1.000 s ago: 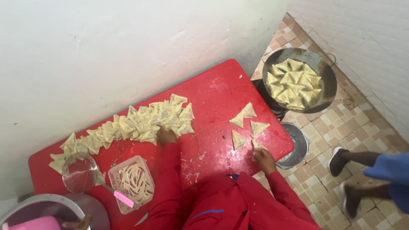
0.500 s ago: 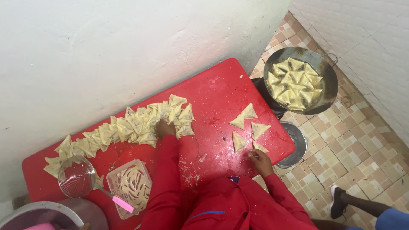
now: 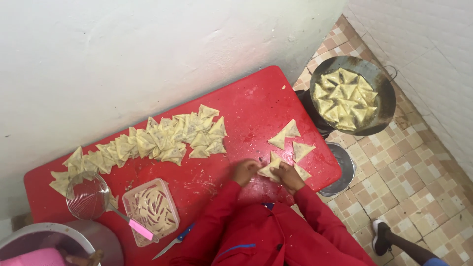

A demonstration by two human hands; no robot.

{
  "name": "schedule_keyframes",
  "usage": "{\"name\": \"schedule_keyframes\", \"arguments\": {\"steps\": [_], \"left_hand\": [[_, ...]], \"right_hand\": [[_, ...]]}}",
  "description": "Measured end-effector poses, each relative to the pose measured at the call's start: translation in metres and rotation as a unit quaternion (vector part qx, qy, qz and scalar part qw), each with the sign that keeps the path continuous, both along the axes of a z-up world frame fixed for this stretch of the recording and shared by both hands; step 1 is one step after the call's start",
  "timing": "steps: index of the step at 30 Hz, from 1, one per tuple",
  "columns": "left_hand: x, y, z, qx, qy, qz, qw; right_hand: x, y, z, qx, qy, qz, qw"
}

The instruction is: Fold samosa dough and place into a large pan of oil for frying

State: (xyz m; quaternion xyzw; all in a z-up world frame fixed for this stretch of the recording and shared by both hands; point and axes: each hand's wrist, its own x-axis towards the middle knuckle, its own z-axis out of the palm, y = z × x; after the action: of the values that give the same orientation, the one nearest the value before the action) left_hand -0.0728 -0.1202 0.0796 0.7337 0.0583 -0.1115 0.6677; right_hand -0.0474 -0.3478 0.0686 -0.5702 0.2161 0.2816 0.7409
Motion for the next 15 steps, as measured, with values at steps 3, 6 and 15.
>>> {"name": "schedule_keyframes", "arguments": {"steps": [3, 6, 15], "left_hand": [[0.069, 0.093, -0.145, 0.661, -0.124, -0.094, 0.734], [0.115, 0.212, -0.115, 0.402, -0.226, 0.268, 0.846], [0.161, 0.278, -0.112, 0.436, 0.08, 0.321, 0.837]], "right_hand": [[0.037, 0.018, 0.072, -0.009, -0.018, 0.025, 0.999], [0.083, 0.023, 0.08, 0.021, -0.067, -0.067, 0.995], [0.02, 0.04, 0.096, -0.024, -0.044, -0.04, 0.998]]}}
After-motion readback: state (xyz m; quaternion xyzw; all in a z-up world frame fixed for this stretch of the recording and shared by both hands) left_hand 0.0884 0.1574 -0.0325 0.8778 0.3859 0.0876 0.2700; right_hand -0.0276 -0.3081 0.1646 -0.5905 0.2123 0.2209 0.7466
